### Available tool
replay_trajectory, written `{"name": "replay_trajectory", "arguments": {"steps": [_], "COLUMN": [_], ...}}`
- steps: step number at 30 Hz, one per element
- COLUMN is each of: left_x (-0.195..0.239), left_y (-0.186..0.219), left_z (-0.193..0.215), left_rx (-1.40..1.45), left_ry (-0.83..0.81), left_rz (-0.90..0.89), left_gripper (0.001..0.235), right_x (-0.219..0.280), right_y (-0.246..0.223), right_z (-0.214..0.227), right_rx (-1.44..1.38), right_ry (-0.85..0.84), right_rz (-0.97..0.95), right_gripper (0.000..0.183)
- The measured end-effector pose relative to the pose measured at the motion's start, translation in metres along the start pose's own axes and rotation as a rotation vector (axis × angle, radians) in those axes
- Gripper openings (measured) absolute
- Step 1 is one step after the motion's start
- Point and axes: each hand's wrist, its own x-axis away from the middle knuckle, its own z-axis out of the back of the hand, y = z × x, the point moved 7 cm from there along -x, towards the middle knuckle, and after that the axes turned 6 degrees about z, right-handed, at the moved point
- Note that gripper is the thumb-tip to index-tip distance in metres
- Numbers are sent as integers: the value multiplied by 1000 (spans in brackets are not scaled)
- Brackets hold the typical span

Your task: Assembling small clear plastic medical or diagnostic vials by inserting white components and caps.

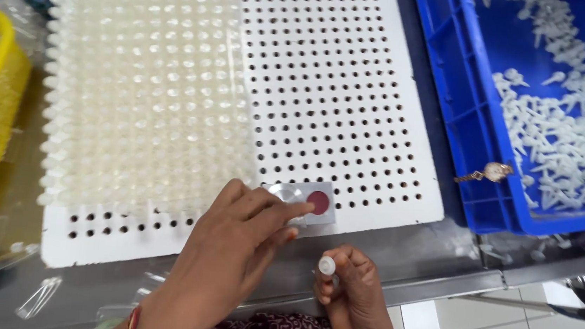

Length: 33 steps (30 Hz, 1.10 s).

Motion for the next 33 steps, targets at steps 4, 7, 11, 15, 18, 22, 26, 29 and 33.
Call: {"name": "replay_trajectory", "arguments": {"steps": [4,7,11,15,18,22,26,29,33], "left_x": [-22,-41,-50,-56,-56,-54,-52,-54,-31], "left_y": [-2,0,-6,3,-5,-1,7,2,-23], "left_z": [-18,-26,-42,-43,-46,-52,-50,-38,-37], "left_rx": [15,19,52,8,48,-127,-172,46,327], "left_ry": [-92,-148,-199,-270,-291,-209,-160,-205,-229], "left_rz": [-19,4,41,145,197,-33,-106,125,348], "left_gripper": [25,17,18,22,23,17,22,20,20], "right_x": [-4,-6,-9,-10,-11,-12,-12,-13,-12], "right_y": [-13,-19,-22,-23,-24,-26,-27,-26,-18], "right_z": [3,7,6,6,5,3,0,1,4], "right_rx": [-16,-14,-20,-18,-12,3,19,25,35], "right_ry": [75,147,148,135,126,127,125,150,140], "right_rz": [65,80,82,74,79,83,87,86,86], "right_gripper": [20,18,18,18,19,19,18,17,17]}}
